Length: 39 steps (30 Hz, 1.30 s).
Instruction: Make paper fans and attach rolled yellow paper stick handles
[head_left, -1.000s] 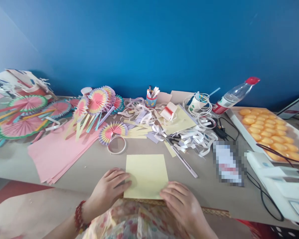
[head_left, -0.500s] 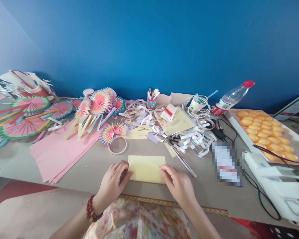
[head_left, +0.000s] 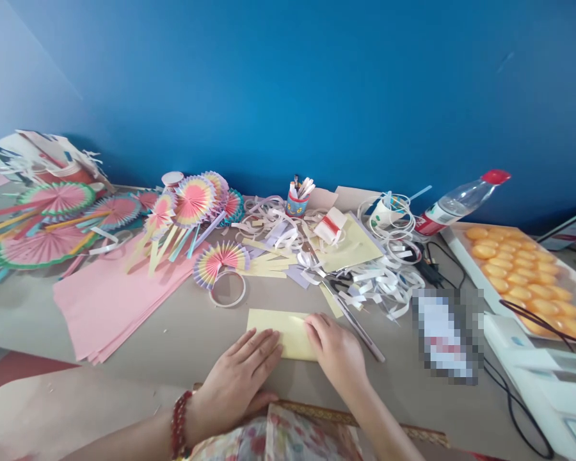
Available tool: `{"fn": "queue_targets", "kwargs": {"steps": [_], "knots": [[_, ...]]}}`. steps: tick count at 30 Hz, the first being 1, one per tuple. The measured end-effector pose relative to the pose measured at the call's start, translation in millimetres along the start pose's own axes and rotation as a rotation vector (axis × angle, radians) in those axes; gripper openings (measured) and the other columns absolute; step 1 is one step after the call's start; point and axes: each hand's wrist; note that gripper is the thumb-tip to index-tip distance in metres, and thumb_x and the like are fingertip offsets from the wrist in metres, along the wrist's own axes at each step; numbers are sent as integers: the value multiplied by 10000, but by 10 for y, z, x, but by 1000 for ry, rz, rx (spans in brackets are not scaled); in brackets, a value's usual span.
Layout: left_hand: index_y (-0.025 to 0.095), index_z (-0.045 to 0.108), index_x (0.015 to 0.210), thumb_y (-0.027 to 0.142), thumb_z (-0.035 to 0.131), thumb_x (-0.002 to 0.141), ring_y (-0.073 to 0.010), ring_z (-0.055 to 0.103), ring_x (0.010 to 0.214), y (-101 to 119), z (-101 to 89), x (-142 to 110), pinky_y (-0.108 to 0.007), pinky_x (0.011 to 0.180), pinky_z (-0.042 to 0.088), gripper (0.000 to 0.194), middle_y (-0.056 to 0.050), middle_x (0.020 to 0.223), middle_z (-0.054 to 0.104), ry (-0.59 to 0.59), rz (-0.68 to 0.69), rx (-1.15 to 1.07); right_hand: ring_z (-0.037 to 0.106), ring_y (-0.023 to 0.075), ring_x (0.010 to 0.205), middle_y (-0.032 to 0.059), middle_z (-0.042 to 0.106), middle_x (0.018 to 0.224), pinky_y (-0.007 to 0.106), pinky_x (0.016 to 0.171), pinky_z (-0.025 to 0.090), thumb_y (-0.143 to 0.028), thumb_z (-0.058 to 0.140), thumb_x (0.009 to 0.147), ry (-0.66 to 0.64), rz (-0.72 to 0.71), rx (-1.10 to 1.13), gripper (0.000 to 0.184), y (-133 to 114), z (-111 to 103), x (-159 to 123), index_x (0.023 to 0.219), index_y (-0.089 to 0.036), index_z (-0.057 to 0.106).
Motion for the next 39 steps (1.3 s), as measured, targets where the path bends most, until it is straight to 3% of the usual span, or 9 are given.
{"fn": "queue_targets", "kwargs": {"steps": [20, 39], "knots": [[148, 395, 1484, 544, 507, 960, -284, 330, 1464, -228, 37, 7, -496, 1187, 328, 666, -145, 1555, 412, -14, -117, -103, 605, 154, 540, 3, 654, 638, 282, 548, 323, -289, 342, 1038, -7, -10, 76, 335, 95, 40, 137, 816, -210, 580], [122, 474, 1432, 565, 481, 964, -292, 349, 1452, -224, 101, 12, -464, 1176, 349, 645, -151, 1538, 437, 27, -150, -49, 617, 152, 565, 3, 650, 652, 279, 571, 349, -325, 360, 1051, -24, 5, 100, 326, 106, 62, 141, 820, -211, 561]]}}
Point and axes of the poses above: each hand's wrist, its own x-axis towards the middle knuckle, its own z-axis out of the palm, y = z × x
